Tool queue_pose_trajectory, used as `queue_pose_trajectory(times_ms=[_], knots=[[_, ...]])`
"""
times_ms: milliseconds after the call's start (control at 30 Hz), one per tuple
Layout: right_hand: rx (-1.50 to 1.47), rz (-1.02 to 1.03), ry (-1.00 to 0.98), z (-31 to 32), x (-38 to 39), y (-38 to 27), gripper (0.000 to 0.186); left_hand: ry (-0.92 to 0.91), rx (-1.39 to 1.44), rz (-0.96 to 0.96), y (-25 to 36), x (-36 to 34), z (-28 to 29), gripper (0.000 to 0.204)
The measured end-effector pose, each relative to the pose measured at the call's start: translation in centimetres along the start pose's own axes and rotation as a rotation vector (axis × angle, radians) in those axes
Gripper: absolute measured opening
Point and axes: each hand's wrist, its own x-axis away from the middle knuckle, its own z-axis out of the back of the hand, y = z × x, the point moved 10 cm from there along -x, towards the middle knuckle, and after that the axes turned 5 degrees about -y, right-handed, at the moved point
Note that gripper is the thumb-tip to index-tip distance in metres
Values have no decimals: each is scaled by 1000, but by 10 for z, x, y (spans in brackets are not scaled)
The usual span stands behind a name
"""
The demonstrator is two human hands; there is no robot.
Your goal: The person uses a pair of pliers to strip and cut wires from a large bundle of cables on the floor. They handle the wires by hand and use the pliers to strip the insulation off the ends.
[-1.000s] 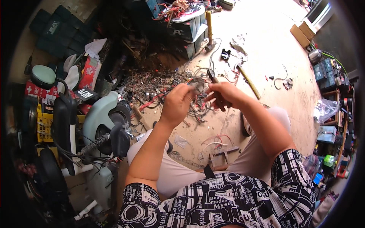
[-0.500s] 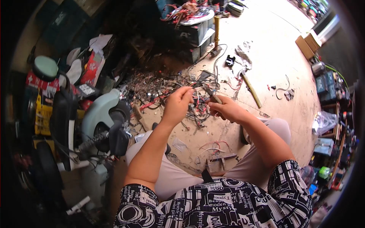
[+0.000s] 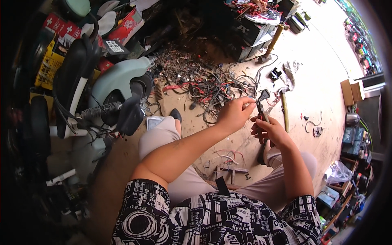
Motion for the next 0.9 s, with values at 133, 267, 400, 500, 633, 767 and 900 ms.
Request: queue_pose_trajectory(times_ms=[133,267,400,500,633,767,900], knots=[[4,-2,0,4,-3,9,29,-13,77,12,-1,2,-4,27],[-2,-2,-30,2,-3,10,29,24,119,13,-8,2,-2,25],[3,4,-13,4,-4,12,28,25,132,-24,-8,3,-1,25],[12,30,26,6,-1,8,25,-10,161,21,-16,3,-5,26],[-106,130,134,23,8,-8,23,-88,72,-60,-9,2,-14,26],[-142,188,202,44,13,-14,23,-139,-44,-37,-3,5,-20,26],[-2,123,109,32,5,-3,21,-93,104,-80,2,1,-18,26]])
